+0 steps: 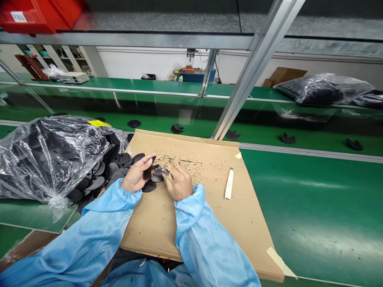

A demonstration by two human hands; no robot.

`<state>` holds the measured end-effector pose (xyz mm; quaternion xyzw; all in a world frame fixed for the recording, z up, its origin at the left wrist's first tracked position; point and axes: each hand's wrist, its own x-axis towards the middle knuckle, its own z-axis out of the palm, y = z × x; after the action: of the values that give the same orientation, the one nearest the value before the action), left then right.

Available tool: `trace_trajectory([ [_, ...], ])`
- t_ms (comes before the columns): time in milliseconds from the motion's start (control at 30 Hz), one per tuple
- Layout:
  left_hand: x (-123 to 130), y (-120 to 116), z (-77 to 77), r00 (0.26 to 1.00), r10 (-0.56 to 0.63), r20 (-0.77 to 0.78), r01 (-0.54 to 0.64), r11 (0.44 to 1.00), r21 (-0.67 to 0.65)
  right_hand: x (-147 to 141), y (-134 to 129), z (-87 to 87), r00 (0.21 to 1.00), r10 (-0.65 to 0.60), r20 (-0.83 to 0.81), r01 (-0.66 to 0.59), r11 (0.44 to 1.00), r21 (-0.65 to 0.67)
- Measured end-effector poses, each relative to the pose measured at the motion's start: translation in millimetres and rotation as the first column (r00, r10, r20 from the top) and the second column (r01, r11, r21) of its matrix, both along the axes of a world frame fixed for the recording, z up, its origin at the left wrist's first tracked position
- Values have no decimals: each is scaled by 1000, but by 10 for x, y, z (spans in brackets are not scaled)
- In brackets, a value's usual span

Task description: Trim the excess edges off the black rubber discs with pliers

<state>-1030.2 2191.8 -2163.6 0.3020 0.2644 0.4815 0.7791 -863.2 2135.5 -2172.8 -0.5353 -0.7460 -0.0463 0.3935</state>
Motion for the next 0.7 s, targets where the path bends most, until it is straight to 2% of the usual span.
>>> trace_trajectory([
  [500, -10, 24, 16, 996, 67, -56, -65, 997, 31, -3, -27, 63, 995, 57, 76, -50, 995, -87],
  [700, -6, 15, 3, 990, 94, -105, -90, 995, 39, -54, -29, 26, 996, 66, -52, -72, 989, -127],
])
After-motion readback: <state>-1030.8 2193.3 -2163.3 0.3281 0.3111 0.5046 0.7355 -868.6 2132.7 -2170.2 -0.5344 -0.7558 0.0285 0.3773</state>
